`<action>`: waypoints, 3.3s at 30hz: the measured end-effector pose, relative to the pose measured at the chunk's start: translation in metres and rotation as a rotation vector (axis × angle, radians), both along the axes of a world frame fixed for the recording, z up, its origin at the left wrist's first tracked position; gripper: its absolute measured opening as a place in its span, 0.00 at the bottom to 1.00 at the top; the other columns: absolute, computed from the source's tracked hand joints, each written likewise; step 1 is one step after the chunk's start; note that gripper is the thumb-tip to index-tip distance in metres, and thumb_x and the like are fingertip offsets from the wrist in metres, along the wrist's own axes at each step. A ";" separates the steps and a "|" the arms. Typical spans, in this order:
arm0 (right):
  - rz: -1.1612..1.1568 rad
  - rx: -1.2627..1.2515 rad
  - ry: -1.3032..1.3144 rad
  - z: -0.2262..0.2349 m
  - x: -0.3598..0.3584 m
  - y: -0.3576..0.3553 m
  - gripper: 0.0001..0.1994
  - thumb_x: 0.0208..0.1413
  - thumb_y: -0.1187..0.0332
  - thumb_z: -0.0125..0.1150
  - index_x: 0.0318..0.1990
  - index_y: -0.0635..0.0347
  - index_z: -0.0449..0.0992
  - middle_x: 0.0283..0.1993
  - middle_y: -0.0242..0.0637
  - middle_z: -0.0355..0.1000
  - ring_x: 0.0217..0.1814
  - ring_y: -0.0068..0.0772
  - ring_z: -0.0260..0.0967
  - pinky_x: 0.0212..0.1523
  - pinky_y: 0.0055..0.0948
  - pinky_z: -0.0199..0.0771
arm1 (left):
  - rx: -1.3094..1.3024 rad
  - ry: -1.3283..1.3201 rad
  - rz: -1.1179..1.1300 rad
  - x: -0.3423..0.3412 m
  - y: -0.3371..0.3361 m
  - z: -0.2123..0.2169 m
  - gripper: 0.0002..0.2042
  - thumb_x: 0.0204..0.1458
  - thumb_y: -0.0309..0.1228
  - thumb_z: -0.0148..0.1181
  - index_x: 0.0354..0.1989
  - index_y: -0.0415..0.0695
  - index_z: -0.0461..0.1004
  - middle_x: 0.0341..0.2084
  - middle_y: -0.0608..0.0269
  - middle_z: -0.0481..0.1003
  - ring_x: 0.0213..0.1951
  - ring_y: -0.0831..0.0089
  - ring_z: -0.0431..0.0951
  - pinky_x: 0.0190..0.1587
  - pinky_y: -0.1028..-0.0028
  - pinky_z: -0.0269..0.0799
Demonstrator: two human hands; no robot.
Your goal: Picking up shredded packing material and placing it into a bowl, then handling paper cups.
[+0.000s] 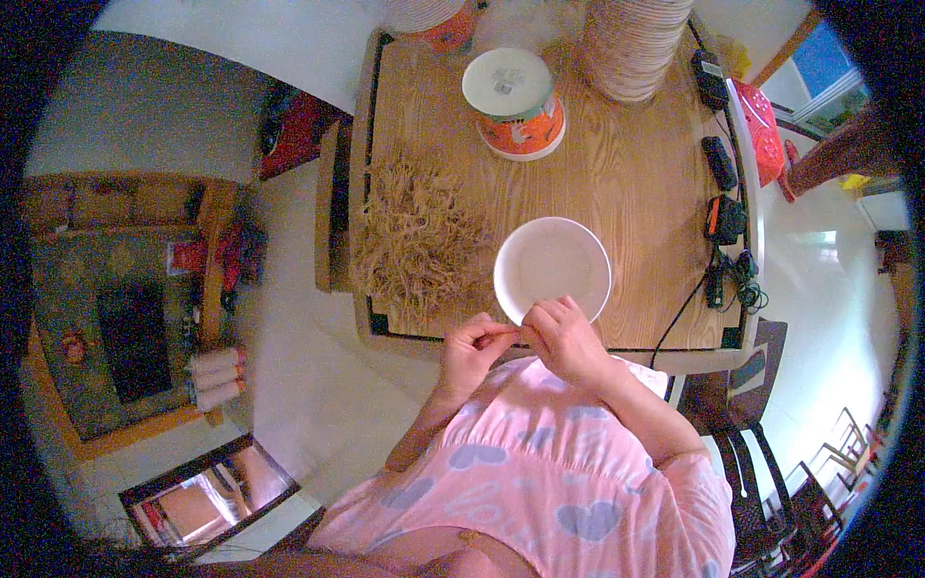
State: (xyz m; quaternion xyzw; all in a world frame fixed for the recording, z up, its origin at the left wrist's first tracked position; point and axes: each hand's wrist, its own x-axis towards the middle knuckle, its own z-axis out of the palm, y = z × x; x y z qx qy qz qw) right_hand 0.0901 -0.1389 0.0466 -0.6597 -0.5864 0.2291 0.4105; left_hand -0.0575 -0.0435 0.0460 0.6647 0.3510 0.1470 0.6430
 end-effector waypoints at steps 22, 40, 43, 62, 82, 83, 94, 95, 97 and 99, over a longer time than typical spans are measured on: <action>-0.440 -0.400 0.083 -0.040 0.021 -0.015 0.24 0.45 0.77 0.48 0.54 0.54 0.63 0.36 0.50 0.66 0.31 0.48 0.66 0.33 0.40 0.68 | -0.191 -0.063 0.163 0.039 0.006 -0.032 0.04 0.49 0.26 0.59 0.30 0.40 0.75 0.22 0.74 0.72 0.26 0.87 0.69 0.31 0.85 0.65; -0.458 -0.305 0.346 -0.072 0.019 -0.013 0.10 0.56 0.69 0.50 0.42 0.61 0.73 0.36 0.40 0.72 0.35 0.30 0.69 0.36 0.27 0.69 | -0.162 0.141 0.191 0.042 0.004 -0.082 0.08 0.46 0.30 0.61 0.31 0.37 0.77 0.24 0.65 0.76 0.27 0.81 0.73 0.32 0.79 0.68; -0.468 -0.312 0.452 -0.073 0.021 -0.011 0.10 0.55 0.69 0.52 0.42 0.61 0.74 0.37 0.42 0.73 0.38 0.34 0.71 0.40 0.29 0.70 | -0.239 0.157 0.225 0.042 0.002 -0.085 0.09 0.46 0.30 0.61 0.31 0.37 0.77 0.24 0.64 0.77 0.28 0.80 0.73 0.31 0.79 0.68; -0.394 -0.289 0.719 -0.082 0.026 -0.001 0.08 0.54 0.71 0.53 0.38 0.65 0.76 0.34 0.33 0.75 0.36 0.22 0.70 0.37 0.23 0.70 | -0.228 0.132 0.246 0.046 -0.002 -0.089 0.08 0.46 0.30 0.61 0.30 0.37 0.76 0.23 0.65 0.76 0.26 0.81 0.72 0.30 0.80 0.67; -0.286 -0.371 1.115 -0.104 0.038 0.007 0.09 0.54 0.69 0.54 0.41 0.62 0.74 0.37 0.31 0.72 0.40 0.21 0.67 0.43 0.21 0.67 | -0.246 0.057 0.275 0.049 -0.006 -0.095 0.07 0.46 0.34 0.62 0.29 0.44 0.76 0.18 0.76 0.69 0.18 0.87 0.62 0.17 0.84 0.53; -0.264 -0.371 1.099 -0.107 0.039 0.007 0.09 0.55 0.69 0.54 0.41 0.62 0.74 0.37 0.31 0.72 0.41 0.21 0.67 0.44 0.21 0.66 | -0.255 0.053 0.276 0.050 -0.006 -0.093 0.07 0.46 0.34 0.62 0.29 0.44 0.76 0.18 0.76 0.69 0.18 0.87 0.62 0.18 0.84 0.53; -0.279 -0.343 1.119 -0.095 0.034 0.013 0.07 0.55 0.69 0.54 0.37 0.62 0.73 0.35 0.29 0.71 0.38 0.20 0.66 0.42 0.20 0.67 | -0.274 0.005 0.286 0.047 -0.007 -0.100 0.05 0.47 0.31 0.61 0.29 0.44 0.76 0.17 0.77 0.69 0.18 0.87 0.60 0.18 0.84 0.52; -0.272 -0.350 1.143 -0.099 0.035 0.012 0.07 0.55 0.69 0.53 0.37 0.63 0.73 0.35 0.28 0.70 0.38 0.20 0.66 0.41 0.20 0.67 | -0.280 0.011 0.279 0.048 -0.007 -0.099 0.05 0.47 0.31 0.61 0.29 0.44 0.76 0.18 0.77 0.69 0.18 0.88 0.61 0.19 0.84 0.53; -0.269 -0.353 1.131 -0.105 0.035 0.012 0.07 0.55 0.69 0.53 0.36 0.62 0.73 0.34 0.28 0.70 0.37 0.19 0.66 0.40 0.20 0.67 | -0.286 0.017 0.272 0.048 -0.007 -0.096 0.05 0.47 0.31 0.61 0.29 0.44 0.76 0.18 0.77 0.69 0.18 0.88 0.61 0.19 0.85 0.53; -0.265 -0.356 1.120 -0.108 0.035 0.012 0.06 0.56 0.69 0.53 0.36 0.62 0.73 0.33 0.27 0.70 0.37 0.19 0.66 0.40 0.19 0.66 | -0.300 0.009 0.266 0.049 -0.007 -0.091 0.07 0.47 0.31 0.60 0.33 0.42 0.75 0.18 0.75 0.69 0.20 0.87 0.62 0.21 0.84 0.56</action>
